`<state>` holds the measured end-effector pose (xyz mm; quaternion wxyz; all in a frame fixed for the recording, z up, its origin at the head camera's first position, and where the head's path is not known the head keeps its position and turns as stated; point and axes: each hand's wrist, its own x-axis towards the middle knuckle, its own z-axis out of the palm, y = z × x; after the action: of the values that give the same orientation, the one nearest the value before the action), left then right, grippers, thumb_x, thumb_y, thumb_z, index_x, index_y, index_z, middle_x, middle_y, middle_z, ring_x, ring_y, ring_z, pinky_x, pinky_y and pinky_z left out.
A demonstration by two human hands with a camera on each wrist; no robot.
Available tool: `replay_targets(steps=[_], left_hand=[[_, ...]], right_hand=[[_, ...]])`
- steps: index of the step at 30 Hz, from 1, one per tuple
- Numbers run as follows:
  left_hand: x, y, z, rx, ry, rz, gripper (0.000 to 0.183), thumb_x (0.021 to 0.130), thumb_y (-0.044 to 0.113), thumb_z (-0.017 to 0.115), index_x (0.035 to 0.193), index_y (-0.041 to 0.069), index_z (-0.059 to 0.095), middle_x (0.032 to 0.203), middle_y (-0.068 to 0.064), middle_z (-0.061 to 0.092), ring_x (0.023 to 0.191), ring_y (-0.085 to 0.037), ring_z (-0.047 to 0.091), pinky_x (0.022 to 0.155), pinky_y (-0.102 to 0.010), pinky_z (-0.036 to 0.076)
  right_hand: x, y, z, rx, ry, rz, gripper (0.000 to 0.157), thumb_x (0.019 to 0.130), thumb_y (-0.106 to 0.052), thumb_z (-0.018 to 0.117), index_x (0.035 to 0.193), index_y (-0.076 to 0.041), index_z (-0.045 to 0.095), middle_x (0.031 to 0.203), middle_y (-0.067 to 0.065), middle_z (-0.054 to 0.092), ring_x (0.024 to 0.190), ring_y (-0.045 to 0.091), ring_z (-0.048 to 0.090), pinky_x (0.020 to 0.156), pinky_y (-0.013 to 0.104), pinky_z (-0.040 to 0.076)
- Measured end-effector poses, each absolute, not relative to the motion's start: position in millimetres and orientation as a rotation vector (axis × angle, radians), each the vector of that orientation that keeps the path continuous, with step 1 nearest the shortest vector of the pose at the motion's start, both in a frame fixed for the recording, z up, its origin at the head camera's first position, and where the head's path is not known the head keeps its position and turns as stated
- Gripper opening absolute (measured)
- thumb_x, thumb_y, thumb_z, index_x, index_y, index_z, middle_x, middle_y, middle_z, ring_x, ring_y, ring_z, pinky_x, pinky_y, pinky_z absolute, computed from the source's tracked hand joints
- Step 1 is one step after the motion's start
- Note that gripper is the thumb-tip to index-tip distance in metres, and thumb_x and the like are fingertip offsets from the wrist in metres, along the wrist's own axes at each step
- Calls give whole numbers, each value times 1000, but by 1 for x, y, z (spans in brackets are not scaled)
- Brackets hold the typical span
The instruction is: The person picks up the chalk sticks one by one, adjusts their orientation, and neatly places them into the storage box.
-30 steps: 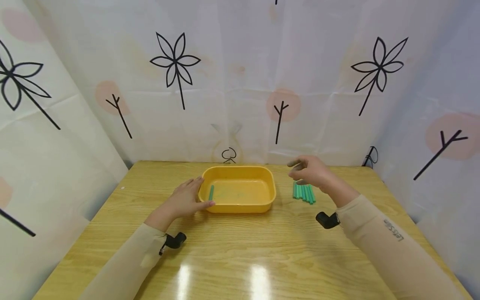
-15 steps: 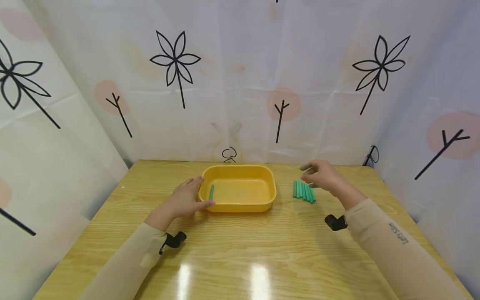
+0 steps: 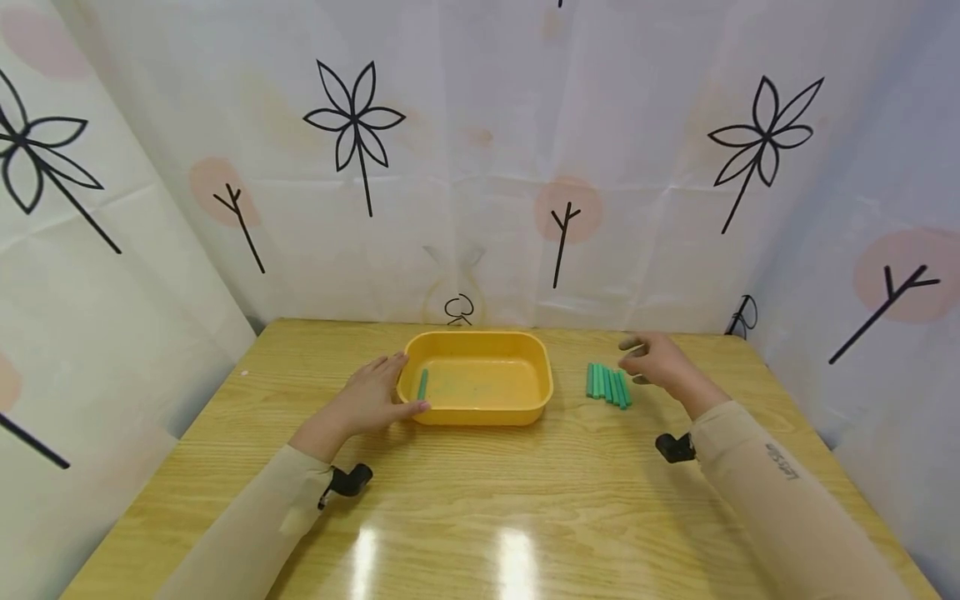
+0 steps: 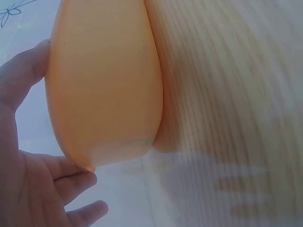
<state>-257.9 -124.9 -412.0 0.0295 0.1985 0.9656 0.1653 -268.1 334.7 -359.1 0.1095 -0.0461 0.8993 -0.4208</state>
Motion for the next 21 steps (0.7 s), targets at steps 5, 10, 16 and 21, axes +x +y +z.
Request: replay_targets(steps=[5,10,16,21], left_hand=[[-257,-125,-411,606,2965,511,107,87,75,54,159,3,22,164,-16,21,148,-43,21,119,-59,13],[-256,-124,-411,609,2958,524,106,88,74,56,159,3,23,164,-16,21,148,-43,21,119,-60,13],[-258,-124,-413,617,2967,532,105,88,74,55,159,3,23,164,-16,21,148,-43,21,119,-59,13],[-259,-125,-414,607,2968,529,107,87,76,54,159,4,23,165,-14,21,149,-42,20,119,-59,13]], right_hand=[[-275,344,-374,-110,2631,-1229,56,103,-13,56,147,14,33,131,36,49,114,47,55,94,52,52],[-278,347,-382,-64,2594,-1199,58,103,-13,55,148,13,31,135,38,45,116,48,54,95,53,51],[-281,350,-387,-47,2585,-1125,58,103,-12,55,148,14,31,137,41,44,114,47,56,92,52,52],[-284,351,-389,14,2519,-1124,61,103,-14,55,150,14,26,130,37,50,101,37,62,84,46,55]])
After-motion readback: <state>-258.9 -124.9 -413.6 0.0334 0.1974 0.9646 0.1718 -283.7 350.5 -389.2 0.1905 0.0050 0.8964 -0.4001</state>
